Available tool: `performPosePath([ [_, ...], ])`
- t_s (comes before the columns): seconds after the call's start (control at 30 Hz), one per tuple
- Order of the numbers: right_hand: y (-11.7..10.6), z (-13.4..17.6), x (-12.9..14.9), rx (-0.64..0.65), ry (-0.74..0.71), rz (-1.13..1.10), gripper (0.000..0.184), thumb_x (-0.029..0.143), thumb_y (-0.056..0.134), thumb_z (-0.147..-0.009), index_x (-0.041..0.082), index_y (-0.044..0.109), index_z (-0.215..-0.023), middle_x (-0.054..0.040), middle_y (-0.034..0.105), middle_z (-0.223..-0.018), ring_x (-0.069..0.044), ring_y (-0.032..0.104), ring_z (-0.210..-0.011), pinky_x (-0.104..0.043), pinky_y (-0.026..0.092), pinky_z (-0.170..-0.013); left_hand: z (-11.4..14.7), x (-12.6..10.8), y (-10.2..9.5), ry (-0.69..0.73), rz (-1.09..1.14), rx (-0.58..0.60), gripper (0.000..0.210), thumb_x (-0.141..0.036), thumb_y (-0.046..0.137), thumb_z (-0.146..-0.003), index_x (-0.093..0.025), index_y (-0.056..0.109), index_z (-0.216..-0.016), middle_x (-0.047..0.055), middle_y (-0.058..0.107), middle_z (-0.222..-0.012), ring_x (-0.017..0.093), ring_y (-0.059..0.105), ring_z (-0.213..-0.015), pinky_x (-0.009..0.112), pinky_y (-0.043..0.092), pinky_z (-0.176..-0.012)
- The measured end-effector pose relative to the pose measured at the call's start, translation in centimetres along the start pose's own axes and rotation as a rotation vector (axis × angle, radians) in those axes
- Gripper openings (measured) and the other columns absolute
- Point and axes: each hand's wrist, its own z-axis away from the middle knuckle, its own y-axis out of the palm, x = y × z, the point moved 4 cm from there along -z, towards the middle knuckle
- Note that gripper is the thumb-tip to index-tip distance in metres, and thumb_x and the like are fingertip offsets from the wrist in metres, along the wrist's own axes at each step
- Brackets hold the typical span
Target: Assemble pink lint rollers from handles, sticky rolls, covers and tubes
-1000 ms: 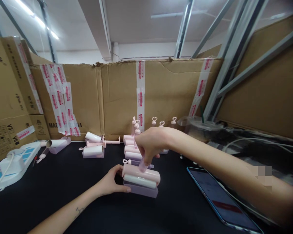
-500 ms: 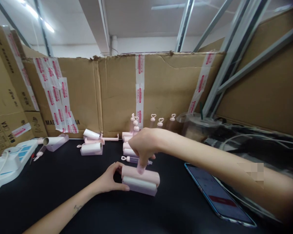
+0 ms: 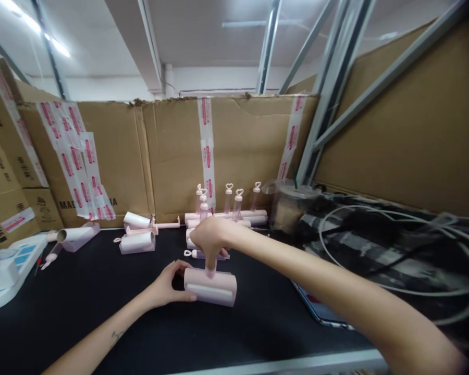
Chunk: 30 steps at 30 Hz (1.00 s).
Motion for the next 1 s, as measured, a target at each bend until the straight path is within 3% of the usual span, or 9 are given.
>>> performPosePath([
  [0.17,0.5,2.1,-3.0,0.028,0.05,-0.183,0.053,0.054,0.075,-0.046,0.008,0.069,-0.071,-0.0039,0.063,-0.055,-0.019,0.06,-0.054,-0.028,0.044,-0.051,-0.2,1.2,0.2,0.035,0.063,-0.006,0.103,-0.043,0.082,-0.043,-0.02,0.028,-0.127,0.01,0.052,-0.111,0.023,0.05,-0.1,0.039,0.033,-0.093],
  [0.23,0.4,3.3,-5.2,0.004,0.091,-0.23,0.051,0.052,0.076,-0.046,0.009,0.069,-0.072,-0.0036,0.062,-0.055,-0.018,0.058,-0.052,-0.028,0.043,-0.05,-0.3,1.7,0.1,0.053,0.112,-0.021,0.108,-0.046,0.081,-0.043,-0.019,0.022,-0.129,0.011,0.053,-0.111,0.023,0.05,-0.098,0.04,0.032,-0.093],
  [0.4,0.2,5.6,-12.5,-0.061,0.394,-0.269,0.042,0.046,0.077,-0.049,0.008,0.069,-0.064,-0.0052,0.061,-0.051,-0.017,0.056,-0.05,-0.027,0.039,-0.049,-0.2,2.1,0.1,0.058,0.137,-0.022,0.088,-0.049,0.073,-0.058,-0.02,0.027,-0.127,0.01,0.056,-0.108,0.022,0.05,-0.098,0.042,0.032,-0.093],
  [0.57,1.2,2.9,-16.5,-0.128,0.489,-0.163,0.036,0.042,0.078,-0.049,0.01,0.067,-0.059,-0.0046,0.063,-0.053,-0.018,0.06,-0.054,-0.027,0.042,-0.054,-0.1,1.5,0.1,0.083,0.095,-0.043,0.063,-0.046,0.058,-0.076,-0.018,0.031,-0.125,0.01,0.058,-0.104,0.02,0.052,-0.095,0.04,0.034,-0.092],
  [0.73,0.6,-0.2,-16.2,-0.442,0.464,0.034,0.031,0.039,0.078,-0.054,0.013,0.067,-0.067,-0.0095,0.068,-0.069,-0.026,0.062,-0.079,-0.033,0.039,-0.068,-0.2,1.0,0.0,0.109,-0.01,-0.119,0.044,-0.038,0.047,-0.085,-0.018,0.034,-0.123,0.009,0.059,-0.101,0.018,0.055,-0.095,0.037,0.039,-0.088],
  [0.87,0.3,0.4,-14.0,-0.729,0.427,0.164,0.023,0.029,0.071,-0.067,0.009,0.066,-0.077,-0.0187,0.066,-0.088,-0.03,0.06,-0.088,-0.037,0.035,-0.076,-0.3,0.5,-0.3,0.116,-0.12,-0.21,0.037,-0.035,0.046,-0.086,-0.018,0.04,-0.118,0.008,0.06,-0.097,0.017,0.057,-0.09,0.034,0.044,-0.084],
  [0.93,1.3,1.0,-11.9,-0.848,0.369,0.187,0.019,0.025,0.057,-0.08,0.008,0.065,-0.086,-0.0195,0.064,-0.096,-0.028,0.06,-0.089,-0.036,0.035,-0.078,-0.2,0.1,-1.1,0.116,-0.192,-0.254,0.036,-0.035,0.047,-0.085,-0.02,0.042,-0.116,0.006,0.06,-0.096,0.017,0.058,-0.088,0.034,0.044,-0.084],
  [1.0,3.3,1.0,-9.3,-0.908,0.276,0.182,0.025,0.025,0.044,-0.088,0.012,0.065,-0.09,-0.0145,0.064,-0.094,-0.023,0.061,-0.084,-0.032,0.037,-0.074,-0.1,-0.2,-2.6,0.116,-0.284,-0.306,0.036,-0.035,0.051,-0.082,-0.022,0.045,-0.115,0.005,0.059,-0.098,0.018,0.056,-0.092,0.036,0.042,-0.087],
])
